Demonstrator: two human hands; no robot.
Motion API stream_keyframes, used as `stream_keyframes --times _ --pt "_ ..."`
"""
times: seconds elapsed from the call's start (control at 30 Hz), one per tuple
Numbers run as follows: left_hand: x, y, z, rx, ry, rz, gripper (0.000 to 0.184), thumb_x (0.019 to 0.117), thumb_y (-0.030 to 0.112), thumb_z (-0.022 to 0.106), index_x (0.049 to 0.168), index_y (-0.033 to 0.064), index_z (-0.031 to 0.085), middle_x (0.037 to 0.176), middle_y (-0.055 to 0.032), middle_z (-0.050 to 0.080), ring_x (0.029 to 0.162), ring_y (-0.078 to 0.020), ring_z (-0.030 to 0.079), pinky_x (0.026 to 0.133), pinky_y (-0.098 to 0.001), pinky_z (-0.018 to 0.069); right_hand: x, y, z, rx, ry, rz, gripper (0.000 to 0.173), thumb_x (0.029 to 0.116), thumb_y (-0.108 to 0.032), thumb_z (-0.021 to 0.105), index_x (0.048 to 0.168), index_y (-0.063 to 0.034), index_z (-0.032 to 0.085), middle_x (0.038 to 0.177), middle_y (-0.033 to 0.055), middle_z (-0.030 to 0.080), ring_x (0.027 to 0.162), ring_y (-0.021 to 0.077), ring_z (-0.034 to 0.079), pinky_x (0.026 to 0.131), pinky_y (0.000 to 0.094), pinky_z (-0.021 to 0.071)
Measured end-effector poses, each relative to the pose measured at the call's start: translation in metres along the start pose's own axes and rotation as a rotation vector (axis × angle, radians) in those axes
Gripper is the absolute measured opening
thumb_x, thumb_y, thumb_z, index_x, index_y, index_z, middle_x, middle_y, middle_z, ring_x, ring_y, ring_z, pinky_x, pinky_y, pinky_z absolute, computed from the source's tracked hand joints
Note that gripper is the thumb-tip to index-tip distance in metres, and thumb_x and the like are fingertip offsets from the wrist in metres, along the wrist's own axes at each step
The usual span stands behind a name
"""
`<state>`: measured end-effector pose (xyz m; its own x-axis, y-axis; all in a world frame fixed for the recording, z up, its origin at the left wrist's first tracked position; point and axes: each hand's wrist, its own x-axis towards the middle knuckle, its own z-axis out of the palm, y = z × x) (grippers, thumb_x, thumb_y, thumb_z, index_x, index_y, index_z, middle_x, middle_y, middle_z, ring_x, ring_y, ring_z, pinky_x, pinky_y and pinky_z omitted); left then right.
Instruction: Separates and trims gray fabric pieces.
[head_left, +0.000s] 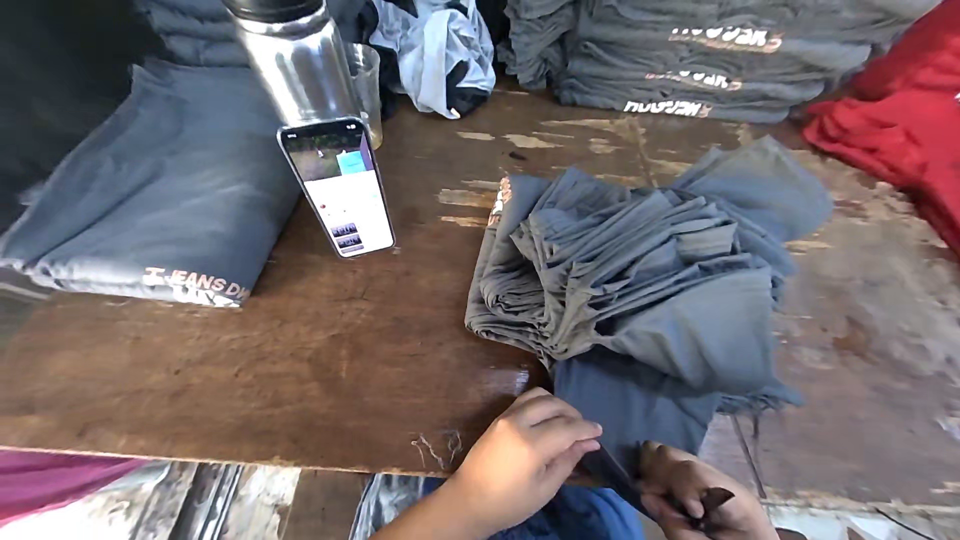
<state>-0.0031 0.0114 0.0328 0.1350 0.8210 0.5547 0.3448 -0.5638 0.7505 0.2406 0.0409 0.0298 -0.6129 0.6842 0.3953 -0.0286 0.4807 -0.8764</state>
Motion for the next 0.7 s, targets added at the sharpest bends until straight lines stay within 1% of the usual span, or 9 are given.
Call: stream_keyframes --times 0.07,0.17,0.23,0.33,0.4,0.47,0.53,0.63,0.7 --pt "-0.003 0.001 -0.002 0.027 0.047 0.016 0.015 0.0942 0.0 0.065 0.106 0.0007 0.074 0.105 -0.0134 0.068 0.104 -0.0143 0.065 0.096 -0.0193 0.0515 0.001 -0.002 0.0 -0.001 0.064 -0.019 0.015 0.0917 -0.01 0.065 0.091 -0.0148 0.051 0.088 -0.0025 0.056 0.087 0.0021 0.058 0.081 0.0176 0.0487" --pt "-0.005 0.001 -0.002 0.065 0.116 0.025 0.019 0.0912 -0.004 0.065 0.107 0.0017 0.073 0.108 -0.0154 0.06 0.098 -0.0093 0.062 0.089 -0.0126 0.0513 0.005 -0.008 -0.005 -0.04 0.221 -0.082 0.014 0.0939 -0.016 0.066 0.093 -0.0221 0.054 0.092 -0.0104 0.058 0.09 -0.0031 0.058 0.083 0.0144 0.0483" --pt "-0.005 0.0 -0.001 0.1 0.097 0.015 0.019 0.0911 -0.002 0.065 0.107 0.0022 0.075 0.104 -0.014 0.064 0.098 -0.0113 0.063 0.09 -0.0143 0.051 0.011 -0.012 -0.009 -0.108 0.321 -0.137 0.016 0.0937 -0.015 0.067 0.092 -0.0231 0.053 0.093 -0.0119 0.059 0.091 -0.0031 0.059 0.083 0.0144 0.0491" --pt "-0.002 -0.002 0.002 0.188 0.024 -0.032 0.017 0.0939 0.005 0.065 0.104 0.0051 0.078 0.098 -0.0081 0.075 0.098 -0.0164 0.07 0.093 -0.0237 0.0537 0.023 -0.012 -0.004 -0.29 0.503 -0.171 0.02 0.0913 -0.011 0.066 0.087 -0.0231 0.05 0.091 -0.0129 0.058 0.09 -0.0055 0.059 0.08 0.0111 0.0504" --pt "0.0 0.0 0.004 0.143 0.012 -0.14 0.019 0.097 0.012 0.066 0.111 0.003 0.077 0.097 -0.0064 0.077 0.095 -0.0141 0.072 0.093 -0.0245 0.0549 0.031 -0.008 0.007 -0.421 0.58 -0.135 0.021 0.0937 -0.013 0.065 0.084 -0.0209 0.048 0.094 -0.0108 0.058 0.091 -0.0046 0.061 0.08 0.0126 0.0525" --pt "0.005 0.003 0.004 -0.124 0.065 -0.292 0.029 0.0964 0.007 0.067 0.122 -0.0064 0.068 0.096 -0.0085 0.075 0.088 -0.0082 0.071 0.086 -0.0212 0.057 0.033 0.003 0.017 -0.467 0.513 -0.073 0.016 0.0966 -0.018 0.067 0.088 -0.0189 0.053 0.105 -0.0067 0.064 0.094 0.0006 0.066 0.079 0.0182 0.0595" --pt "0.008 0.004 0.002 -0.505 0.151 -0.415 0.037 0.095 -0.003 0.064 0.13 -0.0113 0.057 0.098 -0.0062 0.072 0.086 -0.005 0.069 0.082 -0.0222 0.058 0.033 0.014 0.031 -0.433 0.369 -0.009 0.014 0.092 -0.018 0.069 0.097 -0.0117 0.057 0.112 0.0008 0.064 0.098 0.0026 0.062 0.082 0.0161 0.0533" --pt "0.005 0.0 0.003 -0.899 0.244 -0.465 0.032 0.0947 -0.01 0.06 0.125 -0.003 0.056 0.106 -0.0006 0.072 0.097 -0.006 0.068 0.09 -0.0271 0.0571 0.034 0.019 0.05 -0.363 0.296 -0.011 0.022 0.0859 -0.017 0.072 0.1 -0.0097 0.057 0.107 0.0012 0.063 0.094 -0.0011 0.06 0.08 0.0104 0.0506" --pt "-0.001 -0.001 0.005 -0.932 0.255 -0.406 0.028 0.0936 -0.008 0.064 0.12 0.0018 0.062 0.111 0.0015 0.071 0.1 -0.0054 0.068 0.091 -0.0266 0.057 0.036 0.015 0.055 -0.32 0.316 -0.059 0.023 0.0881 -0.017 0.074 0.096 -0.0129 0.053 0.112 -0.0007 0.062 0.1 0.0012 0.062 0.084 0.0142 0.0533"
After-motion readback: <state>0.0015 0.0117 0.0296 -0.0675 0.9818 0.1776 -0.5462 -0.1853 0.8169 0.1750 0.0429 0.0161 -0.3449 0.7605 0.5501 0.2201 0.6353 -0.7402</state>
